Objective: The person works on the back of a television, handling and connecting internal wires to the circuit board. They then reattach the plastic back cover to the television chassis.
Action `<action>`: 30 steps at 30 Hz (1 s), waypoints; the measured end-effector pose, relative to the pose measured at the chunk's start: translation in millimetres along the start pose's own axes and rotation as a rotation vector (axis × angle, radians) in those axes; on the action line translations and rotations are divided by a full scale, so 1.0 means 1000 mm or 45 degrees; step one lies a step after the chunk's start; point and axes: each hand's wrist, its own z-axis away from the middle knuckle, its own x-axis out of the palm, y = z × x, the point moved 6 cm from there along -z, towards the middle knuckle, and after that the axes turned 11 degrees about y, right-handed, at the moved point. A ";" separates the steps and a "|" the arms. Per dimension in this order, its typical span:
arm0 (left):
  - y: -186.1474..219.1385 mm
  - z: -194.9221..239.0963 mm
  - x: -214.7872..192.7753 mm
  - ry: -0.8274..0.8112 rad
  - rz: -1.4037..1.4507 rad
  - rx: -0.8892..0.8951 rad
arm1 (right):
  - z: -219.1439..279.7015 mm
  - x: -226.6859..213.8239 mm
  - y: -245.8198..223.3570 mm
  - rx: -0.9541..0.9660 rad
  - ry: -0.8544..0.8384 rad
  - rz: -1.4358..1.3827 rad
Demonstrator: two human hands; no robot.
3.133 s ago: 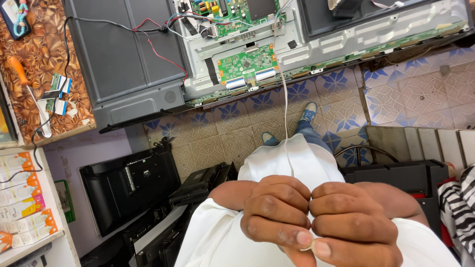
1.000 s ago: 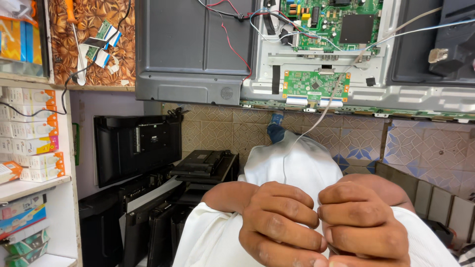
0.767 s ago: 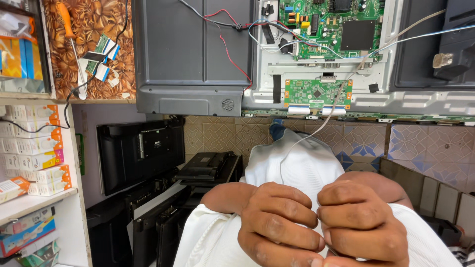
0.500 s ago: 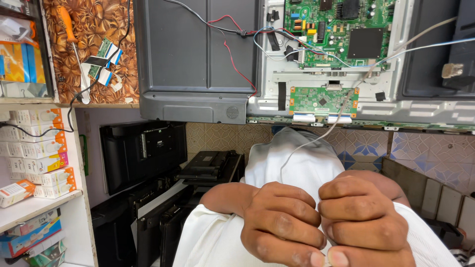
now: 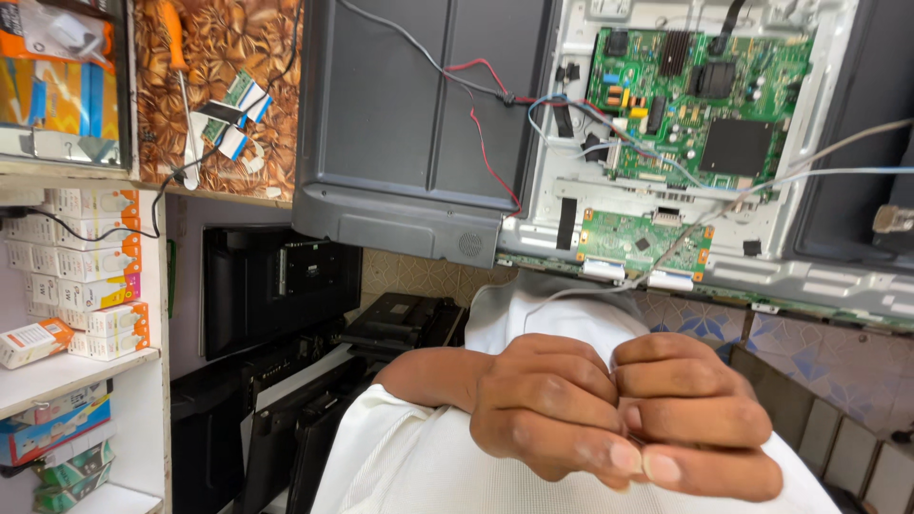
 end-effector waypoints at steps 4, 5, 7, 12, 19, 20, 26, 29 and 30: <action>-0.019 0.001 -0.008 -0.061 0.023 -0.203 | 0.002 -0.014 0.024 -0.048 -0.053 -0.096; -0.025 0.003 -0.010 -0.030 0.005 -0.295 | 0.002 -0.016 0.031 -0.014 -0.193 -0.145; -0.032 -0.001 -0.011 0.057 -0.104 -0.263 | 0.007 -0.013 0.038 0.029 -0.159 -0.121; -0.036 -0.008 -0.020 0.173 -0.434 -0.265 | 0.007 -0.009 0.052 0.115 -0.178 -0.125; -0.031 -0.021 -0.042 0.204 -0.364 -0.364 | 0.008 0.005 0.057 0.196 -0.371 0.043; -0.033 -0.023 -0.046 0.186 -0.326 -0.431 | 0.008 0.010 0.056 0.123 -0.337 0.087; -0.032 -0.017 -0.062 0.181 -0.216 -0.545 | 0.026 0.015 0.041 0.070 -0.211 0.346; -0.028 -0.012 -0.074 0.177 -0.131 -0.495 | 0.036 0.025 0.036 0.081 -0.195 0.296; -0.027 -0.010 -0.076 0.159 -0.111 -0.509 | 0.037 0.031 0.033 0.081 -0.179 0.321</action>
